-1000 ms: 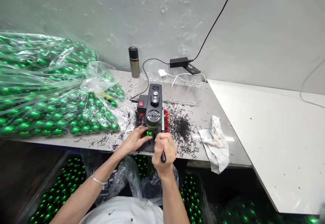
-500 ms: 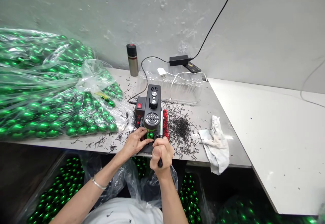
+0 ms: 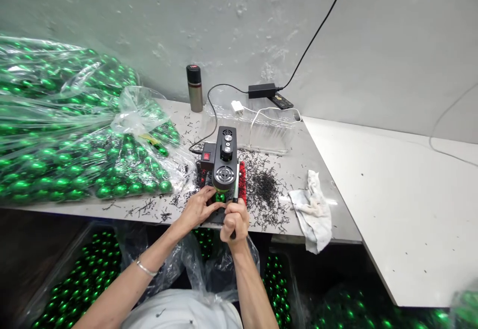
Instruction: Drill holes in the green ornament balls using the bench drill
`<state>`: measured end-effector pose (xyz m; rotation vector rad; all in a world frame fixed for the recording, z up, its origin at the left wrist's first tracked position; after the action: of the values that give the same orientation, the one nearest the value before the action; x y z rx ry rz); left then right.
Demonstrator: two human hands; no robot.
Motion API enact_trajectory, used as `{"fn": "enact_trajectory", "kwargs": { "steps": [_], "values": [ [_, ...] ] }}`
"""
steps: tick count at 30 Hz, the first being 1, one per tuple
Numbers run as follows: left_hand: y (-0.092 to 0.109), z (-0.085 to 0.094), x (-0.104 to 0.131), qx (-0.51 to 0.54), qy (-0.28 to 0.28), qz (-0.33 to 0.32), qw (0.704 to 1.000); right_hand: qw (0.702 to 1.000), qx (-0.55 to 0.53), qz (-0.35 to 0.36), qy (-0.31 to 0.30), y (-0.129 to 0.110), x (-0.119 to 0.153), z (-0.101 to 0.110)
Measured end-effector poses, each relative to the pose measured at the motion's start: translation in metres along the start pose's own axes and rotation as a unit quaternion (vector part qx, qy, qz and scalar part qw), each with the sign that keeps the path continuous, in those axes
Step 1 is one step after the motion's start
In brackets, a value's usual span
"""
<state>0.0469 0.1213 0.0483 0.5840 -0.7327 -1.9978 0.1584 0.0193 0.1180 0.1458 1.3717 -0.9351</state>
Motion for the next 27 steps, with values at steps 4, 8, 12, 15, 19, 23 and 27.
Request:
{"fn": "enact_trajectory", "kwargs": {
  "steps": [4,8,12,15,19,23,27],
  "values": [
    [-0.001,-0.001,-0.001,0.001,-0.006,0.002,1.0,0.999,0.022,0.031,-0.031,-0.01,-0.01,0.0],
    [-0.005,-0.001,-0.003,0.034,0.006,0.003,0.999,1.0,-0.015,-0.01,0.003,-0.021,-0.043,0.015],
    [-0.004,0.006,0.008,0.083,0.039,-0.024,0.995,0.993,-0.022,-0.112,0.012,-0.023,-0.079,0.023],
    [-0.003,0.012,0.032,0.11,0.055,-0.04,0.992,0.993,-0.025,-0.116,0.019,-0.029,-0.087,0.024],
    [0.001,0.012,0.074,0.108,0.031,-0.043,0.993,0.994,-0.028,-0.101,0.038,-0.029,-0.075,0.022],
    [0.0,0.001,0.104,0.098,0.002,-0.04,0.994,0.995,-0.016,-0.083,0.049,-0.028,-0.064,0.021],
    [-0.01,-0.018,0.12,0.091,-0.023,-0.024,0.995,0.996,0.0,-0.077,0.036,-0.027,-0.061,0.02]
  ]
}}
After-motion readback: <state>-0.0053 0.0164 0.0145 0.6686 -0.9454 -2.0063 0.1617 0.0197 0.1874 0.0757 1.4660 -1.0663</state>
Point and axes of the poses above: each hand's wrist, its own x-axis away from the middle knuckle, its own z-axis out of the back of the hand, y = z × x, the point moved 10 cm from there along -x, towards the middle knuckle, and after that the axes turned 6 degrees about -y, right-handed, at the moved point
